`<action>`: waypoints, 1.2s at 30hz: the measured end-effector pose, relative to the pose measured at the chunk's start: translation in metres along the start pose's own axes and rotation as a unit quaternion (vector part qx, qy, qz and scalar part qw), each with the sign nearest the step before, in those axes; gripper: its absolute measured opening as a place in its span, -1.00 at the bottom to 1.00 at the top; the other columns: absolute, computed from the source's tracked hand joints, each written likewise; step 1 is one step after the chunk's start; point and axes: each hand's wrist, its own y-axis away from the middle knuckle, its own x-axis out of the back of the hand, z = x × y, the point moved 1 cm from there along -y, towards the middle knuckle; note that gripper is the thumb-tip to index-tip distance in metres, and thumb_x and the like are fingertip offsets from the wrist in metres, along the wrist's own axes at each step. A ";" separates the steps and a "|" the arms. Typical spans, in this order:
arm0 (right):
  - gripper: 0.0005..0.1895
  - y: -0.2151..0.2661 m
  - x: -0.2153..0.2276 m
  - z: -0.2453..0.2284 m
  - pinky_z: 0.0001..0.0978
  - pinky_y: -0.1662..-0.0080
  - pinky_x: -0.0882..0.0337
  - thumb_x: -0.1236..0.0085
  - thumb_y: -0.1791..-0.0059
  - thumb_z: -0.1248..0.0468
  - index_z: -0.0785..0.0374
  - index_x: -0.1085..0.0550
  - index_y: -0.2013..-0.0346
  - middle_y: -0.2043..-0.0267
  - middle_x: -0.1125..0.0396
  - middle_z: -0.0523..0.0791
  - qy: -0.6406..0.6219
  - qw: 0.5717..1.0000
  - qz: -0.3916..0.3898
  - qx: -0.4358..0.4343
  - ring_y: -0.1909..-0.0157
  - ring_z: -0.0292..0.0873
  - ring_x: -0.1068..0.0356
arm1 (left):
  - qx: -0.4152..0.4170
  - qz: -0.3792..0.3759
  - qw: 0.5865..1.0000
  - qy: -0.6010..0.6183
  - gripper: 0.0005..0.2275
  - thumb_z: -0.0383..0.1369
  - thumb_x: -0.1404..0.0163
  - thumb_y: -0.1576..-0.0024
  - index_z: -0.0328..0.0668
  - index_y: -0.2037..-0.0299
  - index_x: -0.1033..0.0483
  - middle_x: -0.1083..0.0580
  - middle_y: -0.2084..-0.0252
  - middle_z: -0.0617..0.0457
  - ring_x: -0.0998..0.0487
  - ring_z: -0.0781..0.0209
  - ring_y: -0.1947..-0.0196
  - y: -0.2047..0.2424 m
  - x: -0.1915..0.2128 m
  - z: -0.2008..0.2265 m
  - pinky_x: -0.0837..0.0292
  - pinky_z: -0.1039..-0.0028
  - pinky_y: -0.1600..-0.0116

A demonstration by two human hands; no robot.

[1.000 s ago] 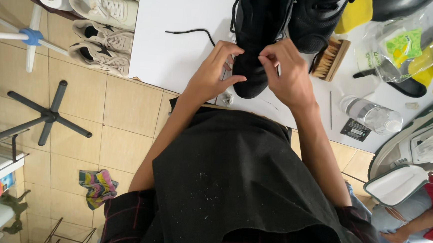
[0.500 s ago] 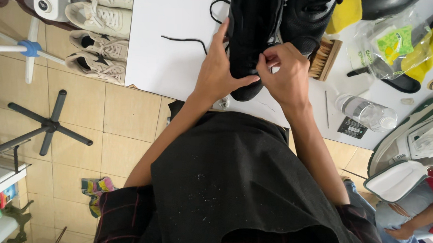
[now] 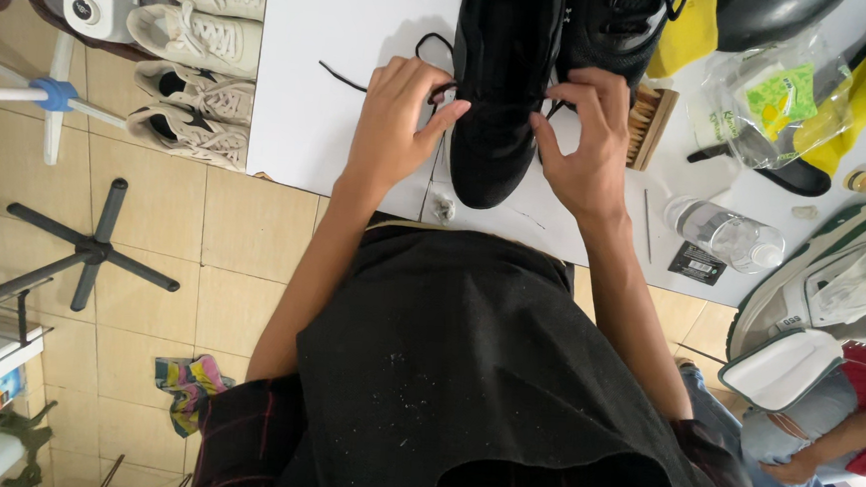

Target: The person laces a black sneaker on a white table, threading the laces through eyelets and tying them. The person handles the laces and shoe repeatedly, adjusting and tightening the laces throughout the clip.

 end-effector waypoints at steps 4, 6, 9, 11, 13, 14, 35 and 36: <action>-0.91 -0.003 -0.003 0.017 0.01 -0.15 -0.34 -0.26 -0.24 0.52 0.39 -0.48 0.02 -0.07 -0.36 0.09 0.012 0.999 -0.043 0.031 -0.11 0.17 -0.38 | -0.021 -0.042 0.992 0.115 -0.73 -0.28 0.23 -0.56 -0.35 -0.01 -0.43 -0.41 0.04 -0.07 -0.47 0.04 0.09 -0.013 0.012 0.009 -0.40 0.30 -0.03; -0.97 -0.007 0.003 0.017 -0.09 0.05 -0.42 0.03 -0.33 0.47 0.41 -0.33 -0.01 -0.02 -0.43 0.13 -0.049 0.996 -0.074 -0.030 0.04 0.11 -0.45 | 0.057 -0.016 0.972 0.226 -0.64 -0.11 0.26 -0.53 -0.24 0.04 -0.46 -0.49 0.07 0.00 -0.50 0.19 0.14 -0.014 0.013 0.009 -0.42 0.47 0.12; -0.97 -0.008 0.007 0.021 -0.14 0.19 -0.38 0.07 -0.33 0.45 0.39 -0.29 -0.03 0.06 -0.47 0.10 -0.052 0.991 -0.101 -0.073 0.22 0.02 -0.44 | 0.115 -0.041 0.941 0.316 -0.71 -0.15 0.17 -0.49 -0.21 0.15 -0.37 -0.46 0.22 0.03 -0.74 0.08 -0.02 -0.014 0.009 0.007 -0.78 0.33 -0.13; -0.95 -0.001 0.004 0.028 -0.12 0.20 -0.44 0.02 -0.35 0.36 0.30 -0.35 -0.05 0.22 -0.47 -0.01 -0.040 0.992 -0.097 -0.073 0.25 0.06 -0.50 | 0.097 -0.068 0.969 0.217 -0.72 -0.13 0.10 -0.50 -0.15 0.15 -0.41 -0.44 0.39 -0.02 -0.64 -0.02 0.25 -0.019 0.026 0.016 -0.64 0.22 0.06; -0.93 -0.005 0.017 0.013 -0.09 0.20 -0.49 -0.03 -0.38 0.27 0.21 -0.42 -0.07 0.38 -0.46 -0.11 -0.027 0.993 -0.091 -0.071 0.28 0.11 -0.56 | 0.075 -0.089 0.986 0.116 -0.74 -0.12 0.03 -0.50 -0.09 0.14 -0.44 -0.42 0.56 -0.06 -0.53 -0.12 0.51 -0.033 0.055 0.046 -0.50 0.12 0.25; -0.94 -0.010 0.029 -0.005 -0.10 0.16 -0.53 -0.11 -0.33 0.32 0.23 -0.48 -0.07 0.31 -0.49 -0.07 -0.012 0.991 -0.117 -0.067 0.20 0.14 -0.57 | 0.099 -0.188 0.976 0.039 -0.81 -0.26 0.02 -0.45 -0.19 0.11 -0.52 -0.52 0.47 -0.19 -0.60 -0.28 0.43 -0.042 0.074 0.070 -0.54 0.00 0.19; -0.91 -0.113 0.288 -0.256 -0.19 0.05 -0.40 -0.43 -0.26 0.57 0.39 -0.77 0.03 0.13 -0.61 -0.07 0.263 0.909 0.092 0.311 0.18 -0.07 -0.42 | -0.207 -0.135 0.853 -0.459 -0.65 -0.62 0.07 -0.09 0.03 0.42 0.05 0.09 0.48 0.19 0.07 0.21 0.41 -0.164 0.303 0.393 0.14 0.15 0.23; -0.93 -0.119 0.289 -0.257 -0.28 0.08 -0.41 -0.56 -0.27 0.55 0.37 -0.81 0.01 0.12 -0.60 -0.09 0.253 0.913 0.134 0.292 0.11 0.03 -0.38 | -0.222 -0.079 0.853 -0.465 -0.60 -0.61 0.11 -0.06 0.01 0.46 0.18 0.24 0.48 0.19 0.22 0.24 0.40 -0.170 0.306 0.396 0.27 0.19 0.27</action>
